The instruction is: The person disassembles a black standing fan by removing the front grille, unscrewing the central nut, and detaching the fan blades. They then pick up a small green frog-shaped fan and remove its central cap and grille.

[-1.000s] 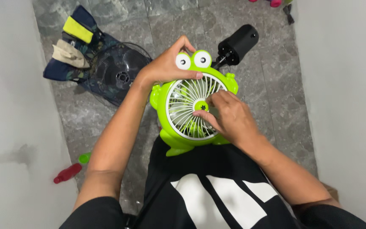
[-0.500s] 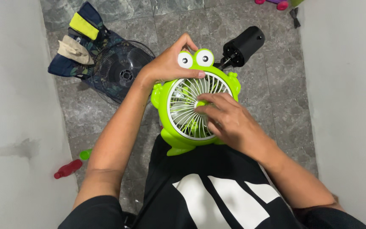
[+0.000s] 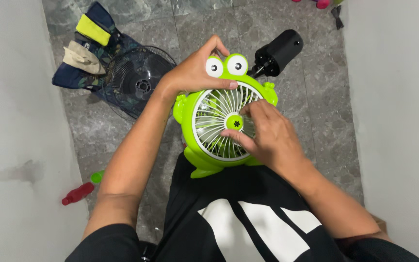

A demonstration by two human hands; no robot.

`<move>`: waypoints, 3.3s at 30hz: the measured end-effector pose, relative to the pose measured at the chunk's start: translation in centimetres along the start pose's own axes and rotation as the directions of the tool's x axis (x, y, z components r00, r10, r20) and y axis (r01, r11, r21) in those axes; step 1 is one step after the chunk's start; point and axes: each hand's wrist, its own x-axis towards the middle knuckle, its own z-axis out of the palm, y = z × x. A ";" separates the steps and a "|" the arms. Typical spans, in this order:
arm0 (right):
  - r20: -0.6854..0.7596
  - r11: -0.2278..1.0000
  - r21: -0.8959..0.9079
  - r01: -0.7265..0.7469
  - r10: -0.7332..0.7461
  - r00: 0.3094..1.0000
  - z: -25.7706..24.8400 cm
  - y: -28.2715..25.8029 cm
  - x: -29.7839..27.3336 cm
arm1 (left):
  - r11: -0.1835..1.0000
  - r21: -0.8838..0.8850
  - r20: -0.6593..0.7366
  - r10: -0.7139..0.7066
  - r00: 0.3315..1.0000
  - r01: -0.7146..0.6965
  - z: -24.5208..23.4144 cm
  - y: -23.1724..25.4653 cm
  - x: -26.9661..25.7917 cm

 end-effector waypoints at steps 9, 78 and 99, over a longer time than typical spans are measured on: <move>-0.059 0.999 -0.001 0.041 -0.041 0.997 0.2 0.3 -0.1 | 1.000 -0.018 -0.005 0.016 1.000 -0.016 -0.2 0.0 0.2; 0.363 -0.128 0.930 -0.345 0.159 0.918 2.7 7.6 -1.3 | 0.999 0.019 -0.090 -0.033 0.995 0.034 -1.6 0.8 -3.4; 0.618 0.276 0.680 -0.680 0.283 0.733 42.8 20.6 16.7 | 0.762 -0.522 -0.421 -0.621 0.661 0.382 4.5 -9.5 -28.3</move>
